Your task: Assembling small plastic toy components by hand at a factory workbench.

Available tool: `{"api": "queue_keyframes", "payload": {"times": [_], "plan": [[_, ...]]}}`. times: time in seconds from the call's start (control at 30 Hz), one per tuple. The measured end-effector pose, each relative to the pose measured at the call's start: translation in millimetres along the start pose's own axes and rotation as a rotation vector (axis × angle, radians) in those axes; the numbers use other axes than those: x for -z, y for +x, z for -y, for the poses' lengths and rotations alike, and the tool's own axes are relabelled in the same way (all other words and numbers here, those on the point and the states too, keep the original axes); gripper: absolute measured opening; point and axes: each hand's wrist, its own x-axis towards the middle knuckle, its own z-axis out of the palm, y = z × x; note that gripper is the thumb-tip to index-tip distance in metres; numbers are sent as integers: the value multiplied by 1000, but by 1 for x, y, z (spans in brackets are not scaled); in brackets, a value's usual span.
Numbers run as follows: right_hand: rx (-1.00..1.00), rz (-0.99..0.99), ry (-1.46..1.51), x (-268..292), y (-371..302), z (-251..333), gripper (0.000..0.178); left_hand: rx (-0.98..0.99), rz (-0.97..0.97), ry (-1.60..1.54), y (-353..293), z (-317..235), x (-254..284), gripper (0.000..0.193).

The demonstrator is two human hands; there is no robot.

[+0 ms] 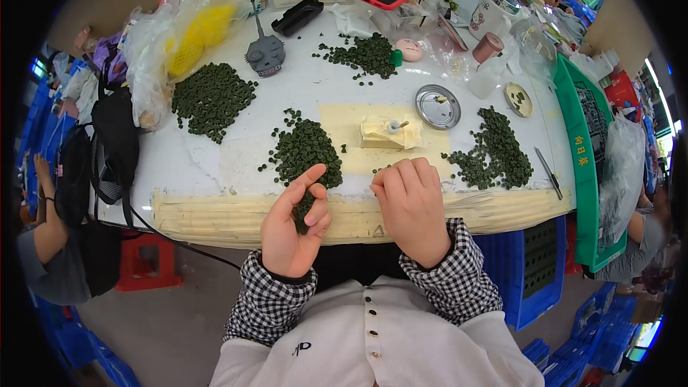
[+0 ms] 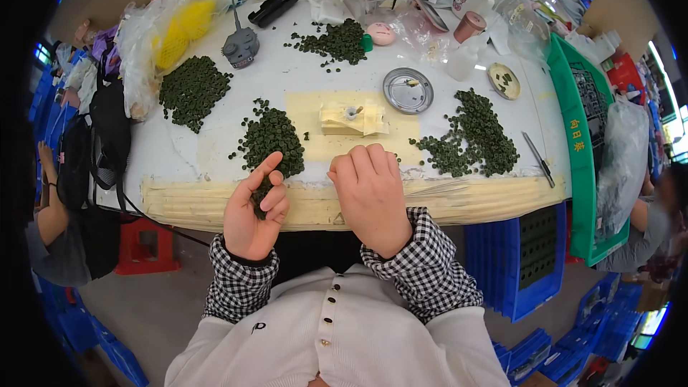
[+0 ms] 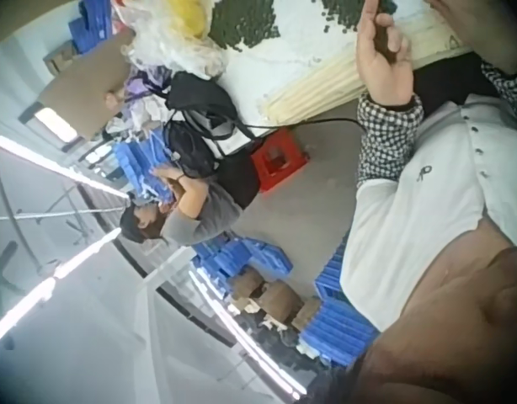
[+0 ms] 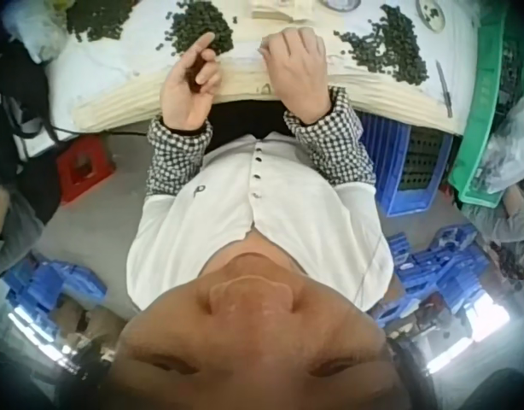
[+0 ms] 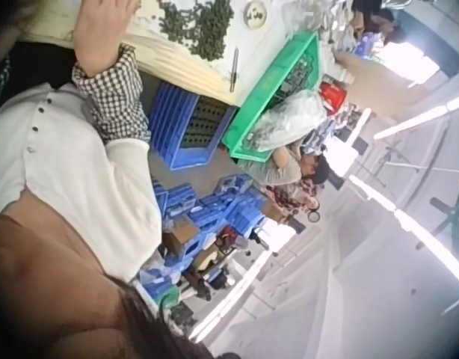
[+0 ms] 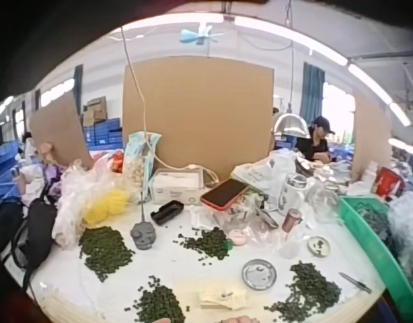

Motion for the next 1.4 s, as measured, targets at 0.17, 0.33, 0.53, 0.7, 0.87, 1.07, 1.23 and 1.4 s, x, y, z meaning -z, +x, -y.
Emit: {"api": "queue_keyframes", "payload": {"times": [0.17, 0.33, 0.53, 0.7, 0.87, 1.07, 1.23, 1.4], "plan": [[92, -276, 257, -5, -5, -5, 20, -15, 5, 72, 3, 5, 2, 26], [89, -315, 319, -8, -8, -5, 22, -62, 112, 111, 3, 6, 8, 25], [80, -297, 307, -4, -9, -3, 26, 35, 125, 69, 1, 0, 5, 29], [77, -289, 303, -2, -6, -3, 27, 109, 152, -7, 4, -4, 4, 35], [85, -251, 358, 1, -7, -1, 27, 119, 90, -23, 2, -4, 3, 29], [131, -188, 377, 2, -8, 4, 28, 132, 127, 101, -3, -6, 1, 31], [117, -144, 367, 10, -9, -2, 32, 248, 172, 61, 1, -1, -14, 36], [179, -113, 429, 8, -7, -6, 33, 222, 179, 104, -2, 8, -3, 21]]}}
